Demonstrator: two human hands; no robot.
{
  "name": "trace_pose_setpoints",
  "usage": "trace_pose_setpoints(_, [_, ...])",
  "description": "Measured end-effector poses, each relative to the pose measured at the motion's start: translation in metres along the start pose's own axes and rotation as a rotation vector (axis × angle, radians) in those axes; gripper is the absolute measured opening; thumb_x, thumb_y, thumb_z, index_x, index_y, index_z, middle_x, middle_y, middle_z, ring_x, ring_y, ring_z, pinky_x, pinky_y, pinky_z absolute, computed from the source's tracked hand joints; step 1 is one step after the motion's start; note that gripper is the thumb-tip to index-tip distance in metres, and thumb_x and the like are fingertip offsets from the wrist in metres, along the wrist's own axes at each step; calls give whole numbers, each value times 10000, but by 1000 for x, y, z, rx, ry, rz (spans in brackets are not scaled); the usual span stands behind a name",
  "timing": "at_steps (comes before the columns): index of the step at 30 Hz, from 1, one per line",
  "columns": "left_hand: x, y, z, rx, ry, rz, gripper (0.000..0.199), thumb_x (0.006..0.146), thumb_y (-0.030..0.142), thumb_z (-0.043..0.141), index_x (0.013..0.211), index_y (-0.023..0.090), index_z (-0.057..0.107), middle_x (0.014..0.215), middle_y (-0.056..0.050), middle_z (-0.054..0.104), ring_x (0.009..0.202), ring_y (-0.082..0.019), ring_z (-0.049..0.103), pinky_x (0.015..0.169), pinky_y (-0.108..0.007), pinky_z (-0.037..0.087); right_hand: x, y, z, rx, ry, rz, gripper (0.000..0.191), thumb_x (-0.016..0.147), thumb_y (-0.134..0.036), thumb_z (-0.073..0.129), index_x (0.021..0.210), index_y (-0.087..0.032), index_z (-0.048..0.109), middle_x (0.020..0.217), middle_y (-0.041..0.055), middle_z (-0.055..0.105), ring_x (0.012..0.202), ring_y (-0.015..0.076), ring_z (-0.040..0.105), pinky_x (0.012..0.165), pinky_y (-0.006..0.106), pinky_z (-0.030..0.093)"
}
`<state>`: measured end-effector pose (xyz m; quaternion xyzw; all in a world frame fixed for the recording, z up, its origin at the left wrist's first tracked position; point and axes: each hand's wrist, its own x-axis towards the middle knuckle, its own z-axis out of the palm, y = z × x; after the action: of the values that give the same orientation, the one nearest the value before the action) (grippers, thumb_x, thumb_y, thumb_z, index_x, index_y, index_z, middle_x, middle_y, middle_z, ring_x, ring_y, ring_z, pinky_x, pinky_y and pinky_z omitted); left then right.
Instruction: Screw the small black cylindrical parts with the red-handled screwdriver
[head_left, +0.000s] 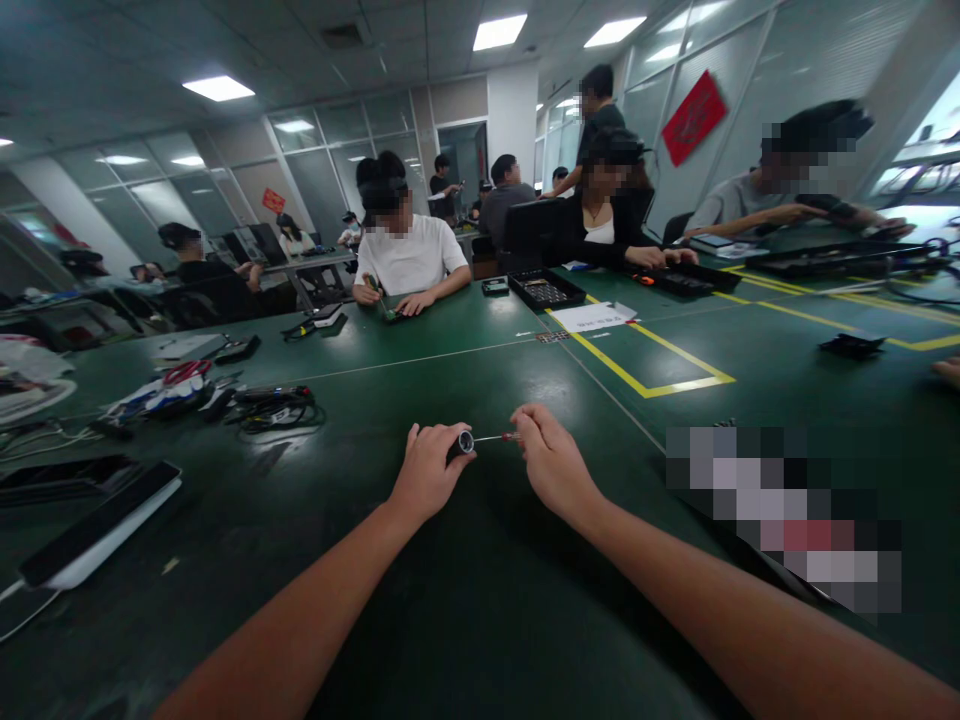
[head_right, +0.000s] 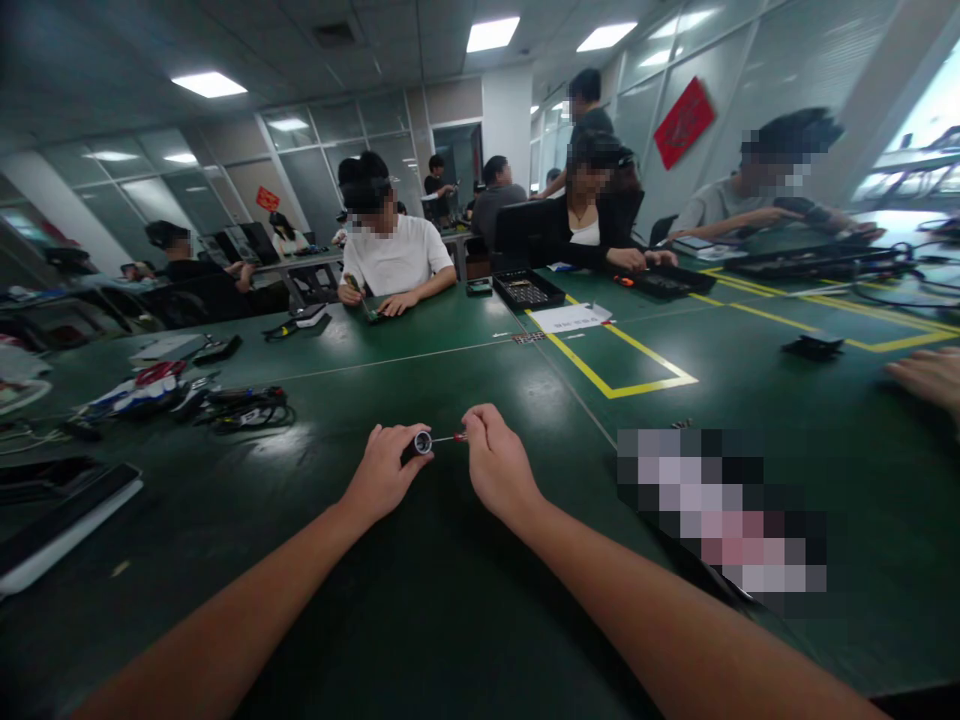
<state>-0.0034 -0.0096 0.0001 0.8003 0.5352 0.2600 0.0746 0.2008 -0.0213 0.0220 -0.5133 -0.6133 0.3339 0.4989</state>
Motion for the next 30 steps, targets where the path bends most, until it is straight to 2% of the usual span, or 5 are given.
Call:
trace_pose_setpoints(7, [1, 1, -2, -36, 8, 26, 317, 942, 231, 658, 1252, 221, 594, 1135, -58, 653, 1050, -251, 582, 961, -438, 470, 6, 3, 6, 256, 83, 55, 228, 898, -440, 573, 885, -218, 623, 765, 17, 635, 712, 191, 580, 694, 342, 461])
trace_pose_setpoints(13, [2, 2, -8, 49, 17, 94, 317, 953, 230, 644, 1265, 239, 591, 1181, -53, 649, 1103, -255, 573, 1001, -468, 443, 20, 13, 3, 668, 112, 478, 267, 887, -430, 586, 727, -216, 595, 612, -14, 526, 531, 143, 483, 586, 329, 478])
trace_pose_setpoints(17, [2, -3, -8, 31, 7, 46, 315, 965, 250, 630, 1277, 242, 588, 1185, -53, 648, 1099, -255, 576, 1018, -488, 436, 21, 16, 1, 565, 202, 337, 229, 878, -432, 615, 786, -222, 621, 693, 12, 600, 616, 164, 546, 598, 320, 487])
trace_pose_setpoints(23, [1, -3, -4, 40, 8, 74, 319, 945, 255, 662, 1258, 250, 599, 1141, -44, 659, 1049, -247, 593, 967, -452, 452, 13, 10, 4, 361, 135, 140, 335, 884, -550, 578, 885, -219, 622, 761, 24, 648, 689, 189, 595, 663, 350, 482])
trace_pose_setpoints(30, [2, 2, -7, 32, 3, 68, 325, 949, 263, 661, 1267, 252, 595, 1153, -50, 660, 1060, -256, 587, 970, -459, 434, 10, 4, 2, 241, 100, 62, 306, 932, -503, 516, 912, -212, 611, 748, 19, 645, 681, 187, 598, 684, 347, 461])
